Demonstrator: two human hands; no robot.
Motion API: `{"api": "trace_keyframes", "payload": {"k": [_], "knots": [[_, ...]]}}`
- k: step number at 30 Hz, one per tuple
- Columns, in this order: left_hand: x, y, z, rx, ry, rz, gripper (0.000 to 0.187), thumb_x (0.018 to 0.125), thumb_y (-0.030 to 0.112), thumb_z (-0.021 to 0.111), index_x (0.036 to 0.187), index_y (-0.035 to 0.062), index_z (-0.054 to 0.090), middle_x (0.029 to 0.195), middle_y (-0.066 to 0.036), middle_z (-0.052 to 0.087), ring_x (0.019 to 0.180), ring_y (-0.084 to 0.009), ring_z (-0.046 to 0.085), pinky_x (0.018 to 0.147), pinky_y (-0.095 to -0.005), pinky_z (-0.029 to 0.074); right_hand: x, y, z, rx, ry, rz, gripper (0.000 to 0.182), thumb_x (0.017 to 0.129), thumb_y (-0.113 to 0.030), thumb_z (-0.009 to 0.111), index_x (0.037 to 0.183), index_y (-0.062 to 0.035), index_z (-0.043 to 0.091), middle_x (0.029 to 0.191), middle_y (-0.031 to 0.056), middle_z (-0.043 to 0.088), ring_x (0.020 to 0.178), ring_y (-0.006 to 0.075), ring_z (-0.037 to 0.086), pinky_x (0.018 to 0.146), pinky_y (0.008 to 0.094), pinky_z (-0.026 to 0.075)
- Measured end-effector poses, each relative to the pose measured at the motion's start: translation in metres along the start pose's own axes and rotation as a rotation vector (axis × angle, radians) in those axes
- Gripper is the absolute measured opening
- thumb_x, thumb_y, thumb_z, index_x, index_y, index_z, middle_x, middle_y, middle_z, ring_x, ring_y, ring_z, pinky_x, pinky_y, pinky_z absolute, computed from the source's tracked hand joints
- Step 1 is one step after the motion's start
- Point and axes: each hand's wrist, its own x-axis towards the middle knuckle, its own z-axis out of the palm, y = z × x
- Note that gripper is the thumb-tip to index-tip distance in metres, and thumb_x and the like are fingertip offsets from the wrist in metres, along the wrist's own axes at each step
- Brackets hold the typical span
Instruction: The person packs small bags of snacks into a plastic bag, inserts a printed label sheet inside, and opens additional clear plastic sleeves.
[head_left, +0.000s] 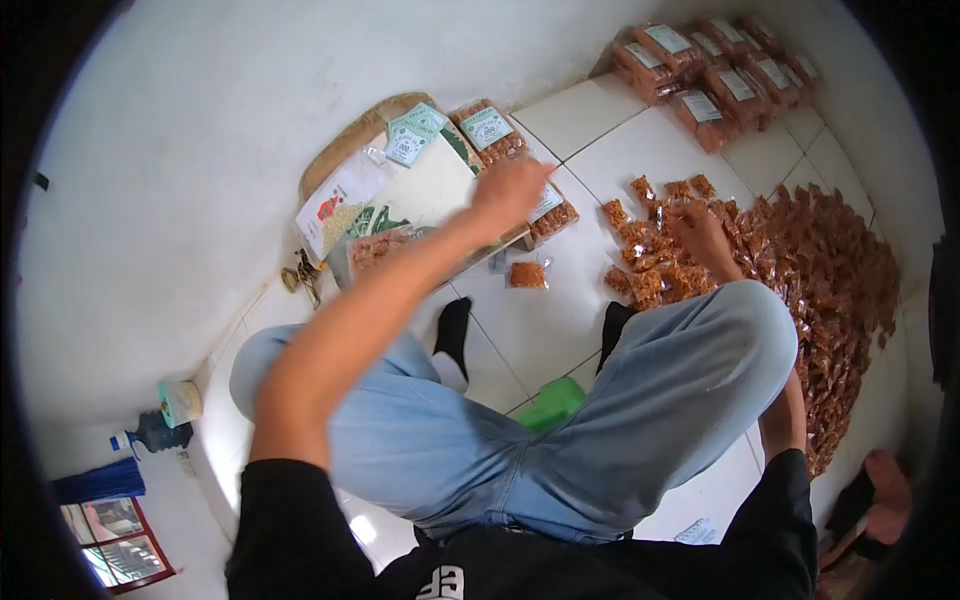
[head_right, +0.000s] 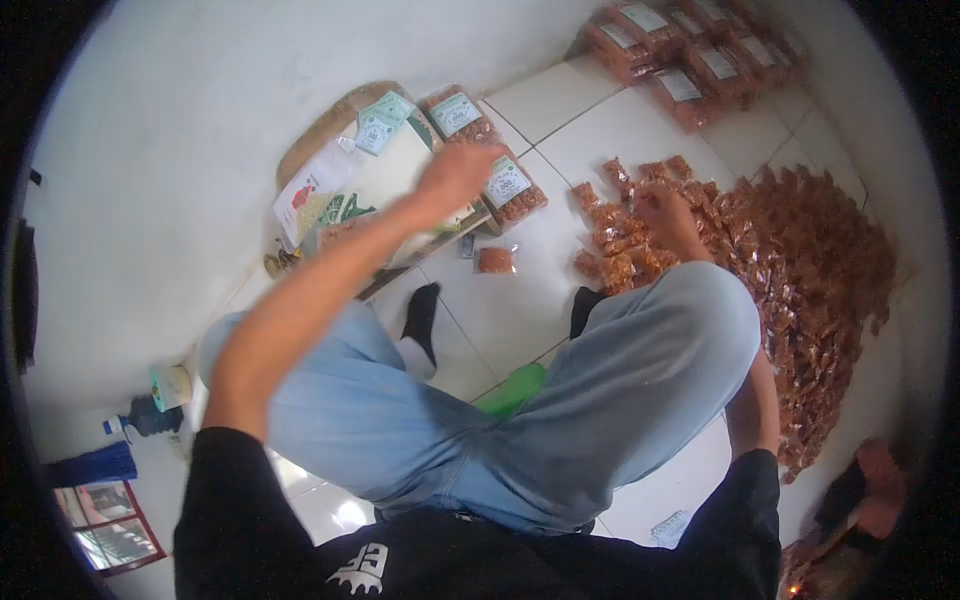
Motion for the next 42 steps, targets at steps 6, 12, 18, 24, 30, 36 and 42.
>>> {"api": "trace_keyframes", "payload": {"k": [6,12,18,24,30,36,42], "knots": [[-0.060,-0.057,-0.161,0.225,-0.025,-0.148,0.055,0.089,0.017,0.065,0.139,0.0137,0.043,0.130,-0.016,0.057,0.110,-0.0341,0.059,0.097,-0.0433,0.046,0.011,0.007,0.053,-0.683,-0.320,-0.666,0.067,0.078,-0.030,0.079,0.138,-0.0202,0.049,0.137,0.0146,0.054,0.114,0.0296,0.060,0.083,0.0423,0.055],[-0.117,-0.039,-0.197,-0.078,-0.079,-0.476,0.056,0.089,0.021,0.067,0.140,0.0141,0.046,0.124,-0.012,0.062,0.101,-0.0235,0.062,0.088,-0.0373,0.050,0.025,0.020,0.097,-0.978,-0.558,-0.562,0.092,0.061,-0.042,0.086,0.140,-0.0185,0.045,0.130,0.0178,0.053,0.117,0.0327,0.057,0.087,0.0478,0.053],[-0.117,-0.029,-0.214,-0.051,-0.042,-0.534,0.053,0.090,0.019,0.067,0.140,0.0150,0.048,0.121,-0.009,0.064,0.101,-0.0225,0.062,0.091,-0.0371,0.048,0.055,0.011,0.110,-0.811,-0.628,-0.432,0.063,0.068,-0.036,0.078,0.121,-0.0113,0.056,0.107,0.0174,0.062,0.097,0.0376,0.064,0.081,0.0479,0.054],[-0.136,-0.037,-0.211,-0.103,-0.096,-0.620,0.054,0.090,0.019,0.066,0.141,0.0167,0.048,0.120,-0.009,0.064,0.101,-0.0229,0.062,0.093,-0.0366,0.047,0.028,-0.028,0.150,-1.104,-0.587,-0.476,0.063,0.075,-0.024,0.069,0.133,-0.0083,0.051,0.104,0.0133,0.067,0.092,0.0299,0.069,0.076,0.0454,0.055],[-0.146,-0.053,-0.212,-0.101,-0.146,-0.610,0.053,0.090,0.023,0.067,0.140,0.0166,0.050,0.119,-0.011,0.064,0.101,-0.0235,0.062,0.092,-0.0370,0.048,0.017,0.001,0.170,-1.086,-0.620,-0.528,0.045,0.080,-0.025,0.064,0.120,-0.0072,0.056,0.102,0.0172,0.067,0.094,0.0331,0.067,0.081,0.0471,0.051],[-0.147,-0.069,-0.208,-0.178,-0.172,-0.532,0.050,0.090,0.030,0.066,0.133,0.0086,0.054,0.110,-0.011,0.066,0.098,-0.0244,0.063,0.088,-0.0369,0.049,0.054,-0.029,0.125,-0.424,-0.560,-0.222,0.033,0.078,-0.018,0.073,0.104,-0.0058,0.057,0.088,0.0127,0.067,0.077,0.0261,0.068,0.064,0.0398,0.055],[-0.122,-0.049,-0.180,-0.643,-0.108,-0.608,0.070,0.092,0.057,0.058,0.136,0.0037,0.050,0.125,-0.017,0.060,0.108,-0.0249,0.061,0.096,-0.0375,0.047,0.046,-0.262,0.007,0.326,-0.616,-0.267,0.044,0.079,-0.008,0.079,0.112,-0.0036,0.049,0.083,0.0063,0.065,0.071,0.0124,0.064,0.055,0.0255,0.051]]}}
